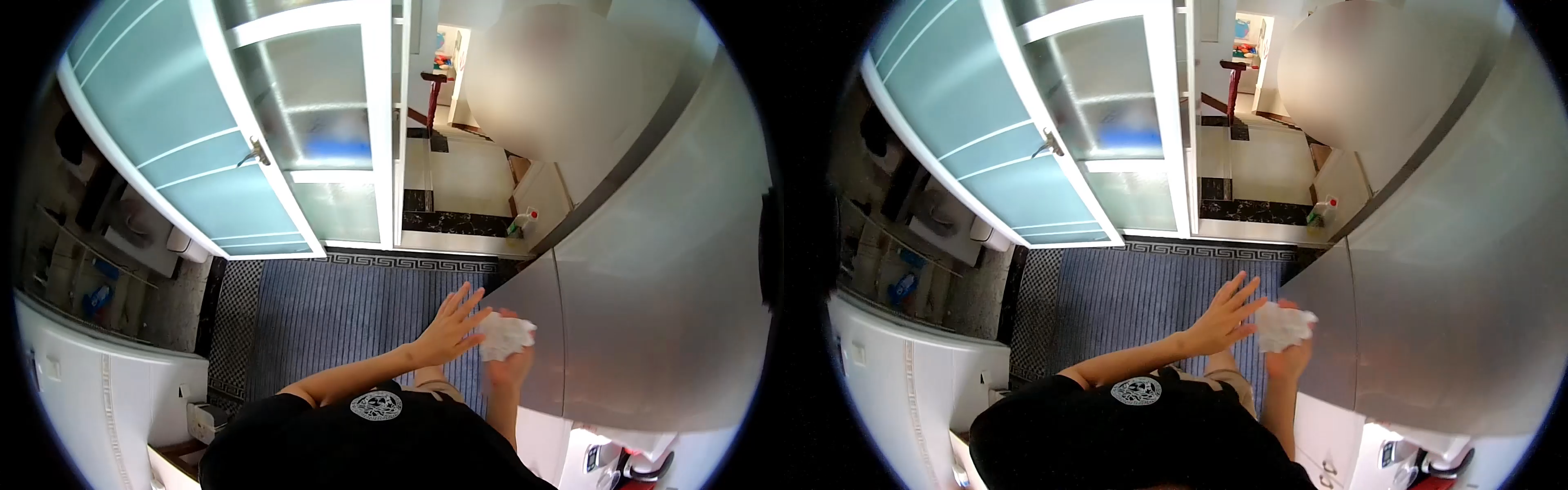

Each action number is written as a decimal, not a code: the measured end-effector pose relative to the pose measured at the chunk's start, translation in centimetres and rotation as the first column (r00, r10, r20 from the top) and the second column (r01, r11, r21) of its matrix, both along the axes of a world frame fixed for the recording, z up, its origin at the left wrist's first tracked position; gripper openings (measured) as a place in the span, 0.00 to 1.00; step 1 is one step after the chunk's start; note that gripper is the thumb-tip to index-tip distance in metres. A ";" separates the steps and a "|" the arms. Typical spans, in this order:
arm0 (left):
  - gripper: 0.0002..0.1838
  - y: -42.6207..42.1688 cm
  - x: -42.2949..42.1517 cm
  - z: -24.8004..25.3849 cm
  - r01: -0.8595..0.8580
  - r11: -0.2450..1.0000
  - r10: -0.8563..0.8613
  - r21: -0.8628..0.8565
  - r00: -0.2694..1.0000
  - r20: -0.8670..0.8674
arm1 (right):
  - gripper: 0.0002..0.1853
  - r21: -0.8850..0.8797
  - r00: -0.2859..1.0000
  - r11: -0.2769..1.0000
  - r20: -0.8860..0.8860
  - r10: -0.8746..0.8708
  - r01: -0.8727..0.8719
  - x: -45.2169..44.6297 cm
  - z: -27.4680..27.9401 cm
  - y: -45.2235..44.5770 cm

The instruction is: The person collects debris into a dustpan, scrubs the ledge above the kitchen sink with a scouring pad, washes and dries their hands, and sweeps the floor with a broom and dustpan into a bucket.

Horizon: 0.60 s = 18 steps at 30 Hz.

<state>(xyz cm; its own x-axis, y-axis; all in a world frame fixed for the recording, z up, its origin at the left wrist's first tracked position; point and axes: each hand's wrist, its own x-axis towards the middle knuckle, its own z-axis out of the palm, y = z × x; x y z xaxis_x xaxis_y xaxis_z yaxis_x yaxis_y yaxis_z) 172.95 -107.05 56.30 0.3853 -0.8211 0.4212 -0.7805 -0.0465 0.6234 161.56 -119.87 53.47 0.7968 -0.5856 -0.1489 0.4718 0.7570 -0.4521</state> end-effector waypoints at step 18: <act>0.22 -25.9 33.5 -8.2 -0.319 0.942 -0.011 0.104 -0.338 -0.941 | 0.20 -0.229 0.656 0.684 -0.595 0.465 -0.693 40.3 -7.3 -24.2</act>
<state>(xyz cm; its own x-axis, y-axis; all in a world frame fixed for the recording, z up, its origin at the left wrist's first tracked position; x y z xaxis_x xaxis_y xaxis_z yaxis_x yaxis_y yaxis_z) 206.45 -132.90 48.08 0.5042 -0.6365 -0.5837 0.8309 0.1734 0.5287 201.83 -144.10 46.21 0.8834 -0.1139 -0.4545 -0.3507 0.4825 -0.8026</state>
